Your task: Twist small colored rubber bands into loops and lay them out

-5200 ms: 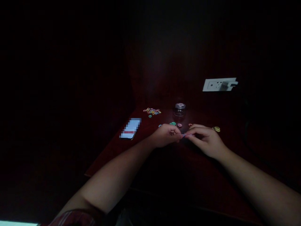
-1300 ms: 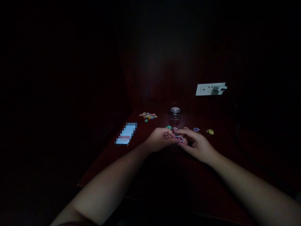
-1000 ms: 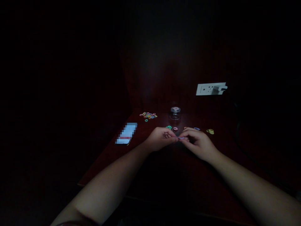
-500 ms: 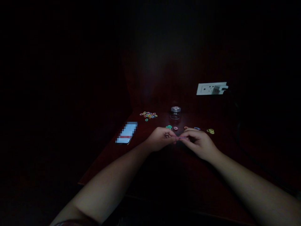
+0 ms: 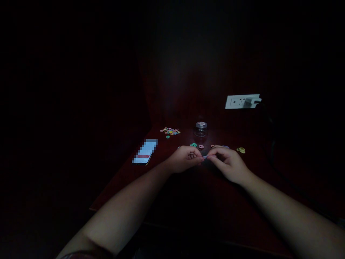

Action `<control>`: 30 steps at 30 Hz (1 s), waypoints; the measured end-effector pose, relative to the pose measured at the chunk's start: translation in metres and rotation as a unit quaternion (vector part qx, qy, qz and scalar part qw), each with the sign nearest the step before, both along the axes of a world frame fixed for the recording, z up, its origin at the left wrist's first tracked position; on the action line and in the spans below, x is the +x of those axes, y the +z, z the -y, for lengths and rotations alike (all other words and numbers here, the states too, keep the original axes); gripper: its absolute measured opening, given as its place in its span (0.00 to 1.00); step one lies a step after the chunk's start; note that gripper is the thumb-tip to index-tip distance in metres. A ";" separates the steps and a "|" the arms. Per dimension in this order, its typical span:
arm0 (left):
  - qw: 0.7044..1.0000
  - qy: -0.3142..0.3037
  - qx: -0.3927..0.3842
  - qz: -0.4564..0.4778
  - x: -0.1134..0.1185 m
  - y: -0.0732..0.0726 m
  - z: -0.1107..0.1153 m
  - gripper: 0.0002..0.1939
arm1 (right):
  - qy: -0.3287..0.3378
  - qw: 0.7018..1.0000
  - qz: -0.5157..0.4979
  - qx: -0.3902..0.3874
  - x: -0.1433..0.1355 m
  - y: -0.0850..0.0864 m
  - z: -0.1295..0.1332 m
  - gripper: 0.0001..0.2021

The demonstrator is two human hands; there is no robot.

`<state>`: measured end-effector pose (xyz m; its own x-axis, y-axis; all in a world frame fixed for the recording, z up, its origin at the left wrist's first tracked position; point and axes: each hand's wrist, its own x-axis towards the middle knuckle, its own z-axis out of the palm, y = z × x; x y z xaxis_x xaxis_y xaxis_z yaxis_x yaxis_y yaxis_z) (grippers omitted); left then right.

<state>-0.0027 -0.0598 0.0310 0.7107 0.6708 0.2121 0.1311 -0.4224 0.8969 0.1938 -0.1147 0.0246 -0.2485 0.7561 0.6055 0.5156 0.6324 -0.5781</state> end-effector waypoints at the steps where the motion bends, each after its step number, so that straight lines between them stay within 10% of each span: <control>1: 1.000 -0.003 0.000 -0.003 0.000 0.001 0.000 0.13 | 0.002 1.000 0.002 -0.002 0.000 0.000 0.000 0.08; 30: 0.997 -0.007 0.072 0.000 0.001 -0.004 0.000 0.08 | 0.046 0.997 0.002 -0.059 -0.005 -0.003 0.004 0.07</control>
<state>-0.0020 -0.0594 0.0267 0.7193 0.6237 0.3061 0.1237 -0.5485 0.8269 0.1891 -0.1185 0.0219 -0.3225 0.7957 0.5126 0.4612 0.6050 -0.6490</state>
